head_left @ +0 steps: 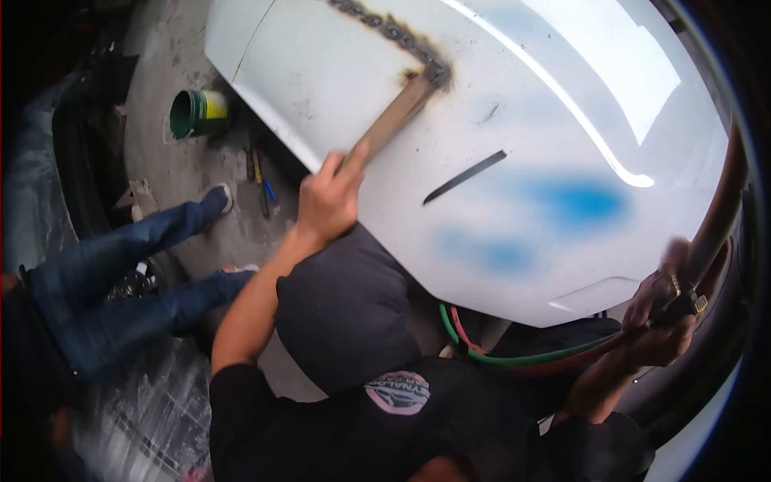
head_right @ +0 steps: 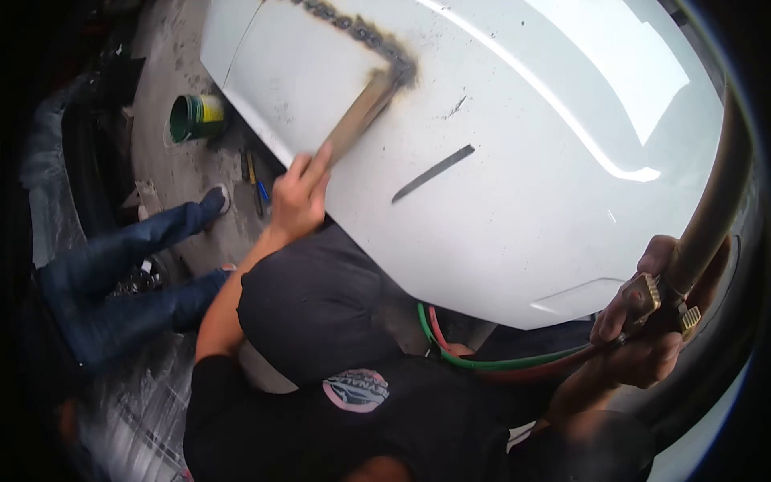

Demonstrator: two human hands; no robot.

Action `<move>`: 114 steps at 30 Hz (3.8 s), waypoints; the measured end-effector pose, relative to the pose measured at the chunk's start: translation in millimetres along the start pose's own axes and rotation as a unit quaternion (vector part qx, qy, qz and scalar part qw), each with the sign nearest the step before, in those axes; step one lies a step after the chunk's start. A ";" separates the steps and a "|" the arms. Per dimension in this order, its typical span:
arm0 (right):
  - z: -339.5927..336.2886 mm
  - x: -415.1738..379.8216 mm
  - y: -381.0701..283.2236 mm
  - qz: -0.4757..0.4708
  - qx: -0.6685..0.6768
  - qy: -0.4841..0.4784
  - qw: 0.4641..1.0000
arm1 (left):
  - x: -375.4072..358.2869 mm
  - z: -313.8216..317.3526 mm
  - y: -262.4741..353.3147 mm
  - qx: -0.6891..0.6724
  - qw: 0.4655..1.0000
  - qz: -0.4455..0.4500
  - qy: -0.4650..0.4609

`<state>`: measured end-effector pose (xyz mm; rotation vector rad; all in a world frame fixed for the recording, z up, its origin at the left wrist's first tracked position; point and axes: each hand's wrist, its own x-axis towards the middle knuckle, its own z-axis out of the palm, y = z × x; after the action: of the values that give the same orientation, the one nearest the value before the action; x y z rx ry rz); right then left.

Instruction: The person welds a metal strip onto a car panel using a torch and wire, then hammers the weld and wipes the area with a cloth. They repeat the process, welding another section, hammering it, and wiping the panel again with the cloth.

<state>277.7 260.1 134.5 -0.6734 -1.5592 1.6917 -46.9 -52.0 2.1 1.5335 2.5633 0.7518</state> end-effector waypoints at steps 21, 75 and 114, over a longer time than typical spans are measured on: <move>14.7 4.8 2.6 -0.002 0.001 0.021 1.000 | -117.3 -42.9 -39.6 -0.013 0.979 -0.177 0.102; -5.2 -29.5 -34.9 0.006 0.013 0.034 0.999 | 32.7 -34.3 10.2 0.047 0.993 0.035 -0.106; -6.9 -28.7 -14.6 0.015 0.010 0.005 1.000 | 59.3 -19.8 7.3 0.013 0.988 -0.030 -0.150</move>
<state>302.7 241.5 145.2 -0.6981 -1.5299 1.7207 -76.5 -6.7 34.0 1.4433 2.3919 0.4427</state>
